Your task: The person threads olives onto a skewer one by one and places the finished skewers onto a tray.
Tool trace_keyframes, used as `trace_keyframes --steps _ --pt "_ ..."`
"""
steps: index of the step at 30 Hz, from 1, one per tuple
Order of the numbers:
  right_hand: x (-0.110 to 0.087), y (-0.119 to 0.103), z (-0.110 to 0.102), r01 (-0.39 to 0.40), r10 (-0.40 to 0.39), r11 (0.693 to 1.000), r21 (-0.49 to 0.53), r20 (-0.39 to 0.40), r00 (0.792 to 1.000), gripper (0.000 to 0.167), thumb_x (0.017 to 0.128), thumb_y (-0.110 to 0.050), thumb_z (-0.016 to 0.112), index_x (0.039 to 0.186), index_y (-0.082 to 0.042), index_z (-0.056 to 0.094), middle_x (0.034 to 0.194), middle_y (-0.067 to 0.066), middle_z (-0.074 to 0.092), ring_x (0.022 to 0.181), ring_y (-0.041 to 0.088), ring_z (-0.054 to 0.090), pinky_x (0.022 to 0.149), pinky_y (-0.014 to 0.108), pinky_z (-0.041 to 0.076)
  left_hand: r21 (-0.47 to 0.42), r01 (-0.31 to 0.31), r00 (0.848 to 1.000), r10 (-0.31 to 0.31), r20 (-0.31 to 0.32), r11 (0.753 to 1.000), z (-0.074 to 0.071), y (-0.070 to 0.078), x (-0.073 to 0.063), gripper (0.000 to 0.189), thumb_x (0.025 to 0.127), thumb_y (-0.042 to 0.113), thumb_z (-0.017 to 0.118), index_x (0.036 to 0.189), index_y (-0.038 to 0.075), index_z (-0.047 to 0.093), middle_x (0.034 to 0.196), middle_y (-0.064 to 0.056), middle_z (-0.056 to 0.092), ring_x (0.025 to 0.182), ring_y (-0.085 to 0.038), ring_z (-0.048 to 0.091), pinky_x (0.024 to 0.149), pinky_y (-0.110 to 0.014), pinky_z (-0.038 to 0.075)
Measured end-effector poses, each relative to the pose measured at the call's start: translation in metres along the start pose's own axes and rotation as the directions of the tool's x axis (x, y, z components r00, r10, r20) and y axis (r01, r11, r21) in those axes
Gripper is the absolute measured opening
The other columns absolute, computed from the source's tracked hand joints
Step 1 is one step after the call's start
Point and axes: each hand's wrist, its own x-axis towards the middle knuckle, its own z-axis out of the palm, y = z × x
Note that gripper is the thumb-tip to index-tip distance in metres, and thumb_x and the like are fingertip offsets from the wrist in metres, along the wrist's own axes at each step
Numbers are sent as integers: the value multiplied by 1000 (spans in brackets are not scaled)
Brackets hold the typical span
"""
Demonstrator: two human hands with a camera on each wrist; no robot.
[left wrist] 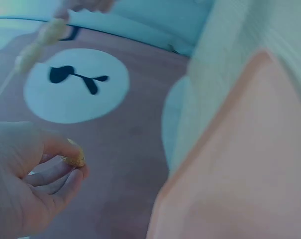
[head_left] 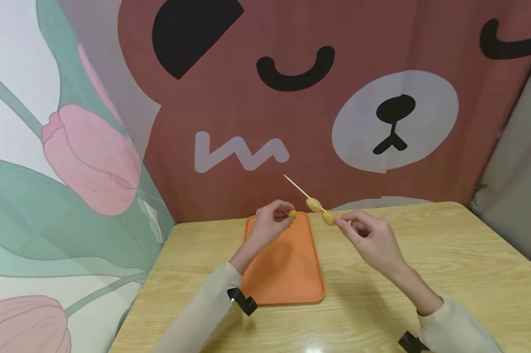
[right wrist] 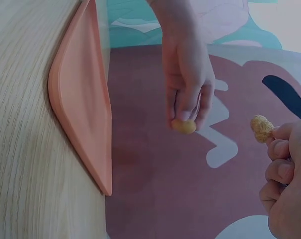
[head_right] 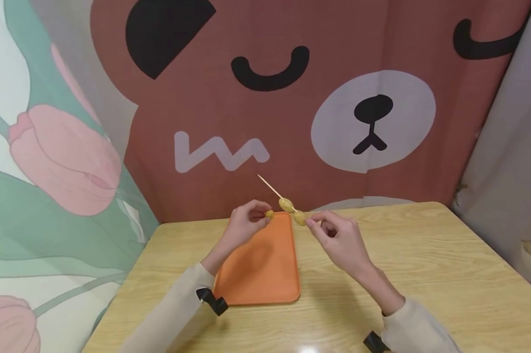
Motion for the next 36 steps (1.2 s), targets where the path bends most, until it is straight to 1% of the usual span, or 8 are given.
trace_keyframes --steps 6,10,15,19,24,29,32,36 --pt "-3 11 1 39 -38 999 -24 10 999 27 82 14 77 96 -9 75 53 -15 37 45 1 27 41 18 22 -90 1 999 -5 -40 996 -24 10 -16 26 94 7 75 119 12 71 111 1 70 102 -16 68 88 -34 57" --pt "-4 10 3 48 -46 999 -26 56 997 29 83 9 79 97 -16 75 55 -17 39 46 -1 28 41 17 23 -154 35 998 -43 -44 987 -37 5 -24 27 96 9 73 122 12 71 113 1 70 103 -17 67 89 -33 56" --pt "-5 5 1 32 -28 999 -35 113 993 31 86 3 79 96 -25 73 57 -19 39 46 -1 30 42 17 26 -262 50 998 -54 -9 964 -45 -3 -25 27 99 15 71 126 15 71 115 -2 71 100 -21 68 88 -37 57" --pt "-2 3 -1 60 -53 997 -40 149 987 31 86 4 80 94 -25 72 59 -20 40 47 -2 32 43 16 29 -358 72 997 -77 -1 931 -49 -4 -23 28 99 15 70 127 15 70 120 -6 69 105 -27 67 94 -44 55" --pt "0 3 -2 86 -77 995 -41 188 979 32 85 4 79 94 -26 72 60 -22 40 48 -4 32 43 15 29 -518 141 984 -176 -18 844 -52 -3 -20 28 99 14 70 127 9 67 119 -9 67 111 -31 62 94 -36 52" --pt "1 4 -4 95 -83 995 -43 228 970 35 85 4 79 94 -28 72 61 -23 39 49 -5 31 43 14 29 -664 126 980 -197 -34 737 -55 -4 -16 36 100 12 69 129 -7 61 113 -11 64 101 -29 58 81 -27 49" --pt "1 6 -3 97 -84 994 -43 246 966 36 85 5 79 94 -29 71 61 -24 38 49 -6 31 43 14 29 -700 101 982 -182 -42 707 -57 -5 -15 39 100 13 69 130 -8 60 115 -12 64 105 -35 58 81 -26 50" --pt "1 7 -1 99 -86 994 -39 258 962 35 85 5 79 95 -28 72 61 -24 39 50 -7 30 43 13 29 -732 88 987 -160 -29 676 -61 -5 -15 41 100 18 69 132 -6 61 120 -17 64 118 -51 51 93 -33 52"
